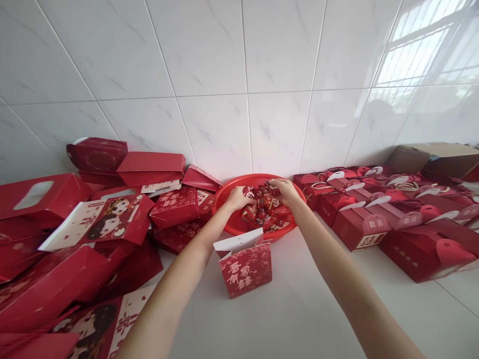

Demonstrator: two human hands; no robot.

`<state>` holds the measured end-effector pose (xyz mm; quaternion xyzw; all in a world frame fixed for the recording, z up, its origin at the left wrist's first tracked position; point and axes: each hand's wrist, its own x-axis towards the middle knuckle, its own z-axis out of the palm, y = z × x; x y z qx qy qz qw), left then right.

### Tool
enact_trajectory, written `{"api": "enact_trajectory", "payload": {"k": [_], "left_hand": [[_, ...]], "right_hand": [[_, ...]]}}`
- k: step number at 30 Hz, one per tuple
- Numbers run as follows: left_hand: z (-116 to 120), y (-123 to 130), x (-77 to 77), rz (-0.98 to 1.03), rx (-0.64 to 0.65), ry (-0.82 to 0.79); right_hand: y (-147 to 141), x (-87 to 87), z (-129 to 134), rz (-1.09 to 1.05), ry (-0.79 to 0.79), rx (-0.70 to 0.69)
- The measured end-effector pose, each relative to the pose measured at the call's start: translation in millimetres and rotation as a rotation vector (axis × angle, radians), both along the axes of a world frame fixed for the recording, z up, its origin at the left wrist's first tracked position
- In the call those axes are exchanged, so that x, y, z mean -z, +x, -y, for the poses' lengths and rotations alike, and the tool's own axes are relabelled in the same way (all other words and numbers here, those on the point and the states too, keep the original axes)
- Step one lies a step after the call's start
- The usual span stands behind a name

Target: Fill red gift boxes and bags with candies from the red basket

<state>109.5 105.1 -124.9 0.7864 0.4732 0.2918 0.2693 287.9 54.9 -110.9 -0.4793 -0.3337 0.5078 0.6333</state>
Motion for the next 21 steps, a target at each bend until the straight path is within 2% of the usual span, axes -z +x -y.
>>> {"api": "enact_trajectory", "payload": {"k": [7, 15, 18, 21], "left_hand": [[-2, 0, 4.7, 0.127, 0.029, 0.034], [1, -4, 2.0, 0.002, -0.047, 0.096], [10, -2, -4.2, -0.083, 0.052, 0.098], [24, 5, -8.4, -0.199, 0.269, -0.001]], "right_hand": [[-1, 1.2, -1, -0.028, 0.01, -0.001], [-3, -4.2, 5, -0.047, 0.016, -0.038], [-4, -4.9, 6, -0.048, 0.022, -0.041], [-3, -3.5, 6, -0.049, 0.027, -0.038]]}}
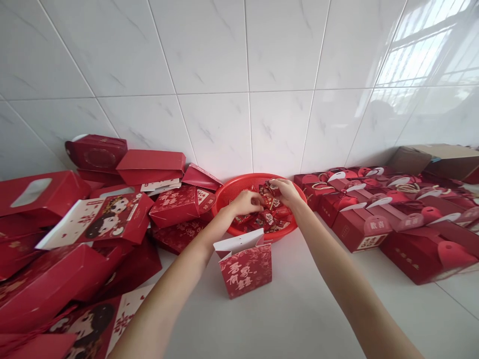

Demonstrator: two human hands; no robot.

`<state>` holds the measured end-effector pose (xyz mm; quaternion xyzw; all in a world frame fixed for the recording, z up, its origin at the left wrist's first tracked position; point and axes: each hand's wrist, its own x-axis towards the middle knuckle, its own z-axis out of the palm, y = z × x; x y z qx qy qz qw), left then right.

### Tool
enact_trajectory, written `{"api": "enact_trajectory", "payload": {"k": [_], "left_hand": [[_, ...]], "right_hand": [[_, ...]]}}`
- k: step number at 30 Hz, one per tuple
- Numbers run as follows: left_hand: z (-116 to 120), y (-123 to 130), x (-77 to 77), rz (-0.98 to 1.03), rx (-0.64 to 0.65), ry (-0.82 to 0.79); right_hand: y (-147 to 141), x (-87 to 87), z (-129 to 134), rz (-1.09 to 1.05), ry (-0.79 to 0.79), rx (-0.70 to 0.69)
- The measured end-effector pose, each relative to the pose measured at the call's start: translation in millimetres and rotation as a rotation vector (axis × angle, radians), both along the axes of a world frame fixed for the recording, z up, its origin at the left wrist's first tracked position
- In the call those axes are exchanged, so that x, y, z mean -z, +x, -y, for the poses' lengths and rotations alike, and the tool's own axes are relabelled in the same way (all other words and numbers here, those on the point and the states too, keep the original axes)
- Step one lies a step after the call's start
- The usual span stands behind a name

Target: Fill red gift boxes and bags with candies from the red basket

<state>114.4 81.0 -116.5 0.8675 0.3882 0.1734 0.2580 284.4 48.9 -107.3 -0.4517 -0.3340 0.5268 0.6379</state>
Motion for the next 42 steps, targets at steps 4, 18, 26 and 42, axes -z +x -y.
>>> {"api": "enact_trajectory", "payload": {"k": [4, 18, 26, 42], "left_hand": [[13, 6, 0.1, -0.26, 0.219, -0.12], [22, 10, -9.7, -0.537, 0.034, 0.053], [13, 9, -1.6, -0.453, -0.201, 0.222], [0, 7, 8.3, -0.318, -0.022, 0.062]], "right_hand": [[1, 2.5, -1, 0.002, 0.008, 0.0], [2, 6.5, -4, 0.02, 0.003, 0.012], [1, 3.7, -1, 0.017, 0.002, 0.019], [0, 3.3, 0, -0.005, 0.01, 0.025]]}}
